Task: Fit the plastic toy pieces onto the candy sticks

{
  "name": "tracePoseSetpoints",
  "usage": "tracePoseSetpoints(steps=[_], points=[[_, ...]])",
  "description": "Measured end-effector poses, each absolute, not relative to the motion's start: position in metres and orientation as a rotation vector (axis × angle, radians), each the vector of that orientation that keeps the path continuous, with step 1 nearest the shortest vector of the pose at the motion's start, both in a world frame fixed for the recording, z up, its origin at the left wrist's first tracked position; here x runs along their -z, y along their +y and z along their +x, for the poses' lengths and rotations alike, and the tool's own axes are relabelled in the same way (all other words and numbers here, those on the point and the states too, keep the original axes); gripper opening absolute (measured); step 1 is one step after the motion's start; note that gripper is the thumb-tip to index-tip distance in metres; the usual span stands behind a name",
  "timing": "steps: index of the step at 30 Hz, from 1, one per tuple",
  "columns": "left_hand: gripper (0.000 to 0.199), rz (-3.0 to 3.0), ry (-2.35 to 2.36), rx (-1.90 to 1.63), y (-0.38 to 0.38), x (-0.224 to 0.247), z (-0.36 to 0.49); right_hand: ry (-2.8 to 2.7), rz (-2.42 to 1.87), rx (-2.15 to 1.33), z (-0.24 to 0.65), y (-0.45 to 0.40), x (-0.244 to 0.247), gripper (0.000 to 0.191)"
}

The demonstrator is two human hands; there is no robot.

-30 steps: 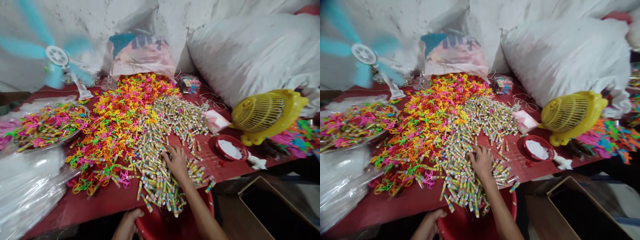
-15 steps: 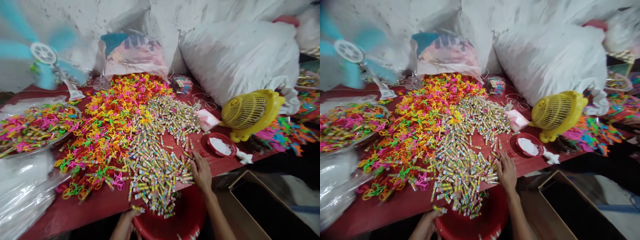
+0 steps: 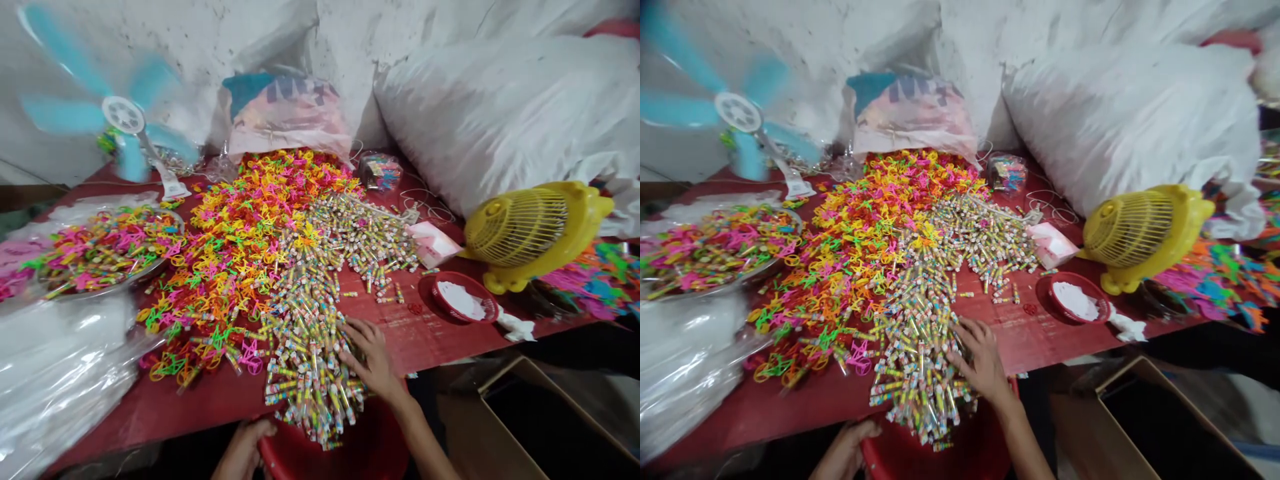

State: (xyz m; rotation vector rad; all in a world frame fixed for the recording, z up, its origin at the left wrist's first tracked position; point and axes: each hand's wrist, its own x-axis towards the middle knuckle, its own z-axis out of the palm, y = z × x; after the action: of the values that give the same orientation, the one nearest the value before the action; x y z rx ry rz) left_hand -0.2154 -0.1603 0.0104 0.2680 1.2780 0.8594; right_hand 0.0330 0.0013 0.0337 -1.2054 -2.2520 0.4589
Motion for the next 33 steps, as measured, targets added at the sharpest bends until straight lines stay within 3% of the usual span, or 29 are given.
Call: tracePoseSetpoints(steps=[5, 9, 14, 18, 33], points=[[0.027, 0.209, 1.313, -0.909, -0.165, -0.006, -0.225, -2.261, -1.068, -0.604, 0.035, -0.049, -0.034, 0.038], [0.03, 0.232, 1.332, -0.913, -0.169, -0.003, -0.232, -2.081, -1.049, -0.625, 0.017, -0.039, -0.053, 0.03], [0.024, 0.265, 1.369, -0.88, -0.171, -0.008, -0.236, -2.266, -1.067, -0.342, -0.054, 0.046, -0.078, 0.053], [0.021, 0.231, 1.404, -0.854, -0.169, -0.009, -0.235, -2.546, -1.152, -0.259, -0.089, 0.077, -0.078, 0.055], [0.024, 0.255, 1.403, -0.91, -0.169, -0.017, -0.239, -2.497, -1.036, -0.385, -0.042, -0.052, -0.06, 0.041]])
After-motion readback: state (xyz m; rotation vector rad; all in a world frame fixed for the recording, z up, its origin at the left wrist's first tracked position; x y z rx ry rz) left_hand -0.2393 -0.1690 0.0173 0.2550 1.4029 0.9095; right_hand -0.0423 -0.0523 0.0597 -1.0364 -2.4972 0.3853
